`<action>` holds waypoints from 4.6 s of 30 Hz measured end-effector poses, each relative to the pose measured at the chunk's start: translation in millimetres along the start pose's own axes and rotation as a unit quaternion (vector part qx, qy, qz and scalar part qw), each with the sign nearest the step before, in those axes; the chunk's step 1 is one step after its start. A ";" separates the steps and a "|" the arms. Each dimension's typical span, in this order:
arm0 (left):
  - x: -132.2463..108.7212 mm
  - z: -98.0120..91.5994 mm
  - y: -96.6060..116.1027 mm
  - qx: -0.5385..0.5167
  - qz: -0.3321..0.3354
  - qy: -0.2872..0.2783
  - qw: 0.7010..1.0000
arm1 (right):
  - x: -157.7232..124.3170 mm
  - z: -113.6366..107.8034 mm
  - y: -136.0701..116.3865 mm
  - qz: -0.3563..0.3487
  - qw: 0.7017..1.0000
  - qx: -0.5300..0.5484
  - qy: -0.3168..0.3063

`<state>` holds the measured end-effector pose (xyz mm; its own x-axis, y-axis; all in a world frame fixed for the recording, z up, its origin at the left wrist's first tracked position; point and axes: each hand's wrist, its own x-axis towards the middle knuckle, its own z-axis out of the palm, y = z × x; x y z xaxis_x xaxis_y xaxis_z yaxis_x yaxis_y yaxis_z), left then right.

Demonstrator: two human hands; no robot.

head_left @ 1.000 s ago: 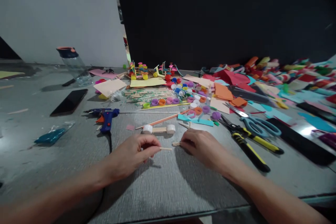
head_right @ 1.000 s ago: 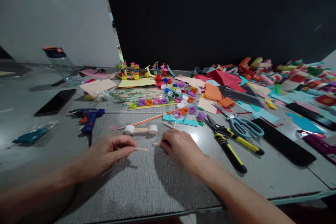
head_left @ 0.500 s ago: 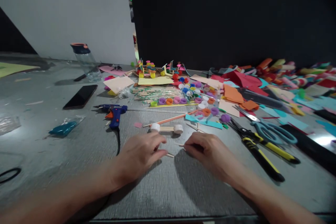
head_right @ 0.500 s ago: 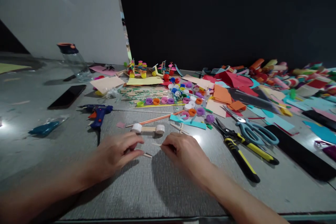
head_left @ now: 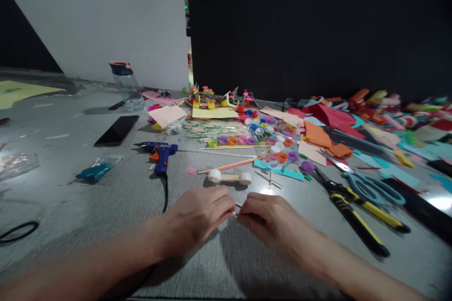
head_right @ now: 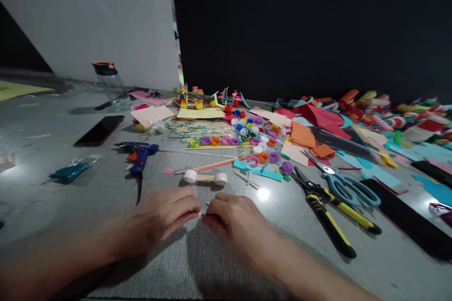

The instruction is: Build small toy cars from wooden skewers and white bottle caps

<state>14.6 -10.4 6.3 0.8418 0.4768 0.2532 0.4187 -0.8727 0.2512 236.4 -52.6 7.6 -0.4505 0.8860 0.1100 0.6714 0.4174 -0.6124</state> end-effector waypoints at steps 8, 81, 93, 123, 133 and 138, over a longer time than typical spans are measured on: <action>-7.5 5.1 -3.6 -0.044 -0.112 0.179 0.977 | 29.7 10.6 -16.9 0.089 0.967 0.224 0.080; -27.1 -32.6 -10.8 -0.528 -0.054 0.322 0.784 | 85.8 25.6 -79.2 -0.002 0.844 0.387 0.371; -24.2 -26.6 -4.2 -0.549 0.050 0.349 0.758 | 66.4 11.3 -85.3 -0.068 0.881 0.417 0.213; -27.6 -21.6 -0.4 -0.507 -0.007 0.318 0.801 | 59.0 19.1 -76.7 -0.032 0.877 0.421 0.228; -25.7 -21.8 3.2 -0.522 -0.111 0.366 0.762 | 54.7 10.9 -63.0 0.058 0.813 0.518 0.261; -25.6 -34.0 2.3 -0.408 -0.127 0.474 0.770 | 21.6 -5.9 -36.8 0.108 0.819 0.494 0.272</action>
<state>-17.6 -21.0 32.2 -0.0214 0.8211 0.5704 -0.1511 -0.5666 0.8100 205.5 -47.6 37.1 0.1253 0.9886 0.0839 -0.2238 0.1106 -0.9684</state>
